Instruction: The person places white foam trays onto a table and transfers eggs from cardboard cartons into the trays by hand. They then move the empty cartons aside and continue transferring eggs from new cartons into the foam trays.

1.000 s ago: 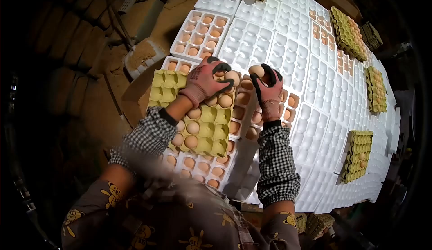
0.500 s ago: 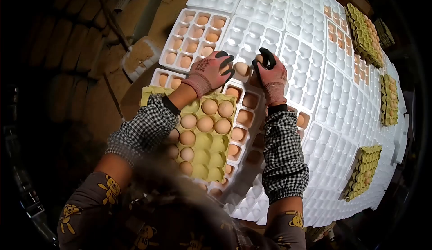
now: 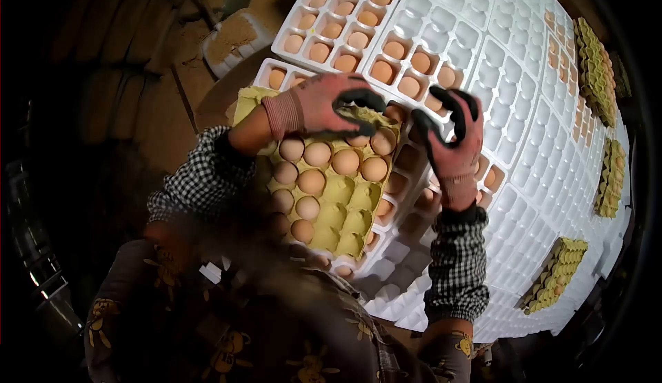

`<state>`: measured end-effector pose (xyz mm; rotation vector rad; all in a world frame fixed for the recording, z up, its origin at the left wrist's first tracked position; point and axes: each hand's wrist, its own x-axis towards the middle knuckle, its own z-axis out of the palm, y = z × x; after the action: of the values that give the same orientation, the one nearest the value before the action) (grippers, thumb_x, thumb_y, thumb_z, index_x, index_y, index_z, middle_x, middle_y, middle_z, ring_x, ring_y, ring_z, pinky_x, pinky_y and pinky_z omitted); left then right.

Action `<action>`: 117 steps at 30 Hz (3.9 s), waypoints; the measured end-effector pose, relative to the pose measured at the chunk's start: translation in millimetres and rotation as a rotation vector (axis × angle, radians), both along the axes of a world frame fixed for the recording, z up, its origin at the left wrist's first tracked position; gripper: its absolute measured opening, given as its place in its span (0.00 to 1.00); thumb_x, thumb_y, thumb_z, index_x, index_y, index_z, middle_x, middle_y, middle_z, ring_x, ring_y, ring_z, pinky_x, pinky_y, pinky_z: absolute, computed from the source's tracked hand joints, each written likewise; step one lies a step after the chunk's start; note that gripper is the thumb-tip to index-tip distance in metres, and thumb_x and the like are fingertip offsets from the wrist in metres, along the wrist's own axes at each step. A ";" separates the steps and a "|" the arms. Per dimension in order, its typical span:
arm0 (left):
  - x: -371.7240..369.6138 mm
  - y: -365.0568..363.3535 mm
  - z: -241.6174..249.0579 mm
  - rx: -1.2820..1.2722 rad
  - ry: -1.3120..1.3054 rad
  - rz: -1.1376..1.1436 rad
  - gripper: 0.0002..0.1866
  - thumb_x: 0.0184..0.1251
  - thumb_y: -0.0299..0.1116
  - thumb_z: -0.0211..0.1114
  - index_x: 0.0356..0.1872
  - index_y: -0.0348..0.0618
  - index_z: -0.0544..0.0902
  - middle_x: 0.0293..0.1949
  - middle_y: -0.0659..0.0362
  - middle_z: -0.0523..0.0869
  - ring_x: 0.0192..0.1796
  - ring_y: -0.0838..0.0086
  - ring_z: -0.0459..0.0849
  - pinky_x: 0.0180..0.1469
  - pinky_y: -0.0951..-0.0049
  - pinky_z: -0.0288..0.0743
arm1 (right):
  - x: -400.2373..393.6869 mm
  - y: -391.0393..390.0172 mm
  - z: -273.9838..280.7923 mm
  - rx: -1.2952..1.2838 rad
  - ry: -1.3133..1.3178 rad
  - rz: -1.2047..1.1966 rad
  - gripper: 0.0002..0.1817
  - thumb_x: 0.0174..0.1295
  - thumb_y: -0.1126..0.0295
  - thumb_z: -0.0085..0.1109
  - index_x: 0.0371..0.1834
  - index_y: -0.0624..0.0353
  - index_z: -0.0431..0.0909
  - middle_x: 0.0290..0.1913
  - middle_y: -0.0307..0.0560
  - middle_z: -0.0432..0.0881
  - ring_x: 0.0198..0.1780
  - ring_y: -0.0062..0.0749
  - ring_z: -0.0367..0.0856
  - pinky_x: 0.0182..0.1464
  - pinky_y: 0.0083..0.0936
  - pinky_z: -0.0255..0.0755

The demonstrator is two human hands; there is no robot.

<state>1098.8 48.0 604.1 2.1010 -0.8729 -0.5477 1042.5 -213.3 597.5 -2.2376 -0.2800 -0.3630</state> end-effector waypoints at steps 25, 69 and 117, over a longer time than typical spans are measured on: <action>-13.1 12.9 34.0 -0.117 -0.104 0.322 0.29 0.53 0.40 0.76 0.57 0.43 0.80 0.49 0.53 0.86 0.51 0.61 0.85 0.56 0.65 0.78 | 23.5 3.7 3.1 0.662 0.419 -0.245 0.22 0.60 0.70 0.68 0.56 0.67 0.79 0.45 0.44 0.85 0.45 0.25 0.82 0.50 0.23 0.77; -164.7 128.1 27.9 -0.392 0.368 0.489 0.18 0.61 0.31 0.68 0.52 0.42 0.77 0.51 0.54 0.79 0.53 0.72 0.81 0.60 0.71 0.73 | -88.7 119.7 11.9 0.067 0.506 0.293 0.25 0.51 0.69 0.71 0.55 0.54 0.80 0.49 0.49 0.83 0.49 0.42 0.83 0.53 0.32 0.78; 150.0 -197.7 -41.9 0.056 -0.274 0.412 0.19 0.59 0.36 0.70 0.52 0.46 0.82 0.50 0.54 0.83 0.51 0.60 0.84 0.54 0.63 0.77 | 141.4 -222.3 -58.0 -0.047 0.131 -0.562 0.30 0.57 0.54 0.67 0.65 0.32 0.75 0.67 0.40 0.71 0.64 0.40 0.74 0.64 0.41 0.66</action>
<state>1248.8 -149.7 562.2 2.3573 -0.5473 -0.0688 1183.9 -435.6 539.5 -2.3471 0.4240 -0.5031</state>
